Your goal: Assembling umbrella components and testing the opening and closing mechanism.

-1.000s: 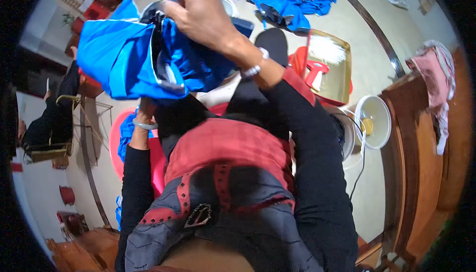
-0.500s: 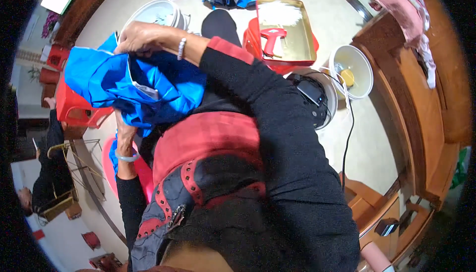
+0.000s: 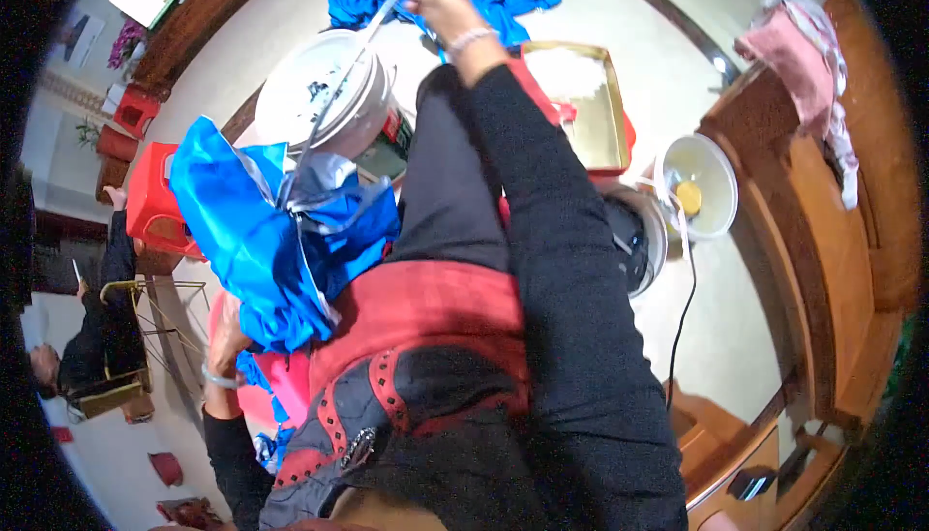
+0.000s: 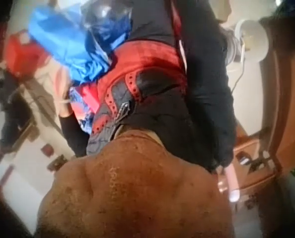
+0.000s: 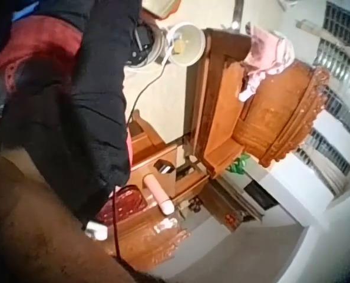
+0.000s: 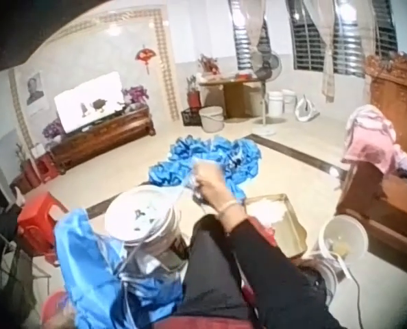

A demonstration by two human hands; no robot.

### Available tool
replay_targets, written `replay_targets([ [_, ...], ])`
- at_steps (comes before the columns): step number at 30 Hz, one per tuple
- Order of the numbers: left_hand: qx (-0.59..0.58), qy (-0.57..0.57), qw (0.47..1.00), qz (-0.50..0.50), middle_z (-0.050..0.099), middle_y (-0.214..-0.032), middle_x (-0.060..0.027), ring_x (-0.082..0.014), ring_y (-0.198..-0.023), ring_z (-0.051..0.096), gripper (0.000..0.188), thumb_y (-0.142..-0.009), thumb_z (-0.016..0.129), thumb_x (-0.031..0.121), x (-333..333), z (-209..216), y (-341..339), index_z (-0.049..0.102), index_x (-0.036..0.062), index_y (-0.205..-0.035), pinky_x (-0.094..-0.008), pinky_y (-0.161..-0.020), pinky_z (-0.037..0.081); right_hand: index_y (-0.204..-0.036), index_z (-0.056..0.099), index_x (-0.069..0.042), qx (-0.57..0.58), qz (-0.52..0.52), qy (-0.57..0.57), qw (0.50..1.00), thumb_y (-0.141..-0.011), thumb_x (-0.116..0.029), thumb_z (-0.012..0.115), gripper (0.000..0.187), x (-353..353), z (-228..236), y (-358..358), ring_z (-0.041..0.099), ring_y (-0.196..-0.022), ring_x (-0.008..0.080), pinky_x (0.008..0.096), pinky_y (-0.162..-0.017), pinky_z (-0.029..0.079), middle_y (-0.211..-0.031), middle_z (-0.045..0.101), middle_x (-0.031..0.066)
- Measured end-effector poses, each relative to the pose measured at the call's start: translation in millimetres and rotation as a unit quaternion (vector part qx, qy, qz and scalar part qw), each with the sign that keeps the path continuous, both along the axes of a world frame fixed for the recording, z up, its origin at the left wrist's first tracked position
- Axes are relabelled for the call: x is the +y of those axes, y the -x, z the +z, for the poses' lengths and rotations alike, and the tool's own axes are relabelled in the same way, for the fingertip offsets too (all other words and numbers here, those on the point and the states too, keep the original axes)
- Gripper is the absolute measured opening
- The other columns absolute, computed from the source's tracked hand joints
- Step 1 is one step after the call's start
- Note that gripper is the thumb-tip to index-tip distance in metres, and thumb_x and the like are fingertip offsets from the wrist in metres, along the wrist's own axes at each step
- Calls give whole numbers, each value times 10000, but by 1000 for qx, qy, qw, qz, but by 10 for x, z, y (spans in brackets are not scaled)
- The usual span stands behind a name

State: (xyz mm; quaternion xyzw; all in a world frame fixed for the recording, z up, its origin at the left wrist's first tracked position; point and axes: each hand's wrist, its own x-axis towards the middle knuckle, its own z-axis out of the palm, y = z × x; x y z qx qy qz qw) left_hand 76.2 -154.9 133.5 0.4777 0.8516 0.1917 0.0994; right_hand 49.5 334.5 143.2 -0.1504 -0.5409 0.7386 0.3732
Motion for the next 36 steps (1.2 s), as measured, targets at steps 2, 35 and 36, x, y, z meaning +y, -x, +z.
replay_targets([
  [2, 4, 14, 1000, 18, 489, -1189, -193, -366, -1091, 456, 476, -735, 621, 147, 80, 42, -30, 474, -15, -1158, -392, -944, 351, -688, 563, -32, -51, 28, 21, 998, -855, -242, 536, 270, 187, 44, -171, 411, -404, 105, 255, -384, 351, -497, 421, 0],
  [35, -707, -329, 592, 204, 561, -776, -45, -100, -531, 498, 168, -859, 554, 160, 1605, 12, -169, 540, 13, -940, -234, -485, 437, -882, 473, -53, -116, 233, 258, 930, -918, -231, 412, 192, -1617, -232, 624, 260, -391, 60, 215, -334, 211, -557, 335, -36],
  [36, -676, -333, 625, 204, 541, -761, -31, -73, -497, 458, 180, -870, 541, 170, 1625, -72, -99, 534, 9, -951, -209, -432, 396, -870, 477, -52, -106, 236, 264, 929, -906, -208, 422, 169, -1578, -238, 680, 260, -390, 59, 215, -334, 211, -555, 334, -37],
])
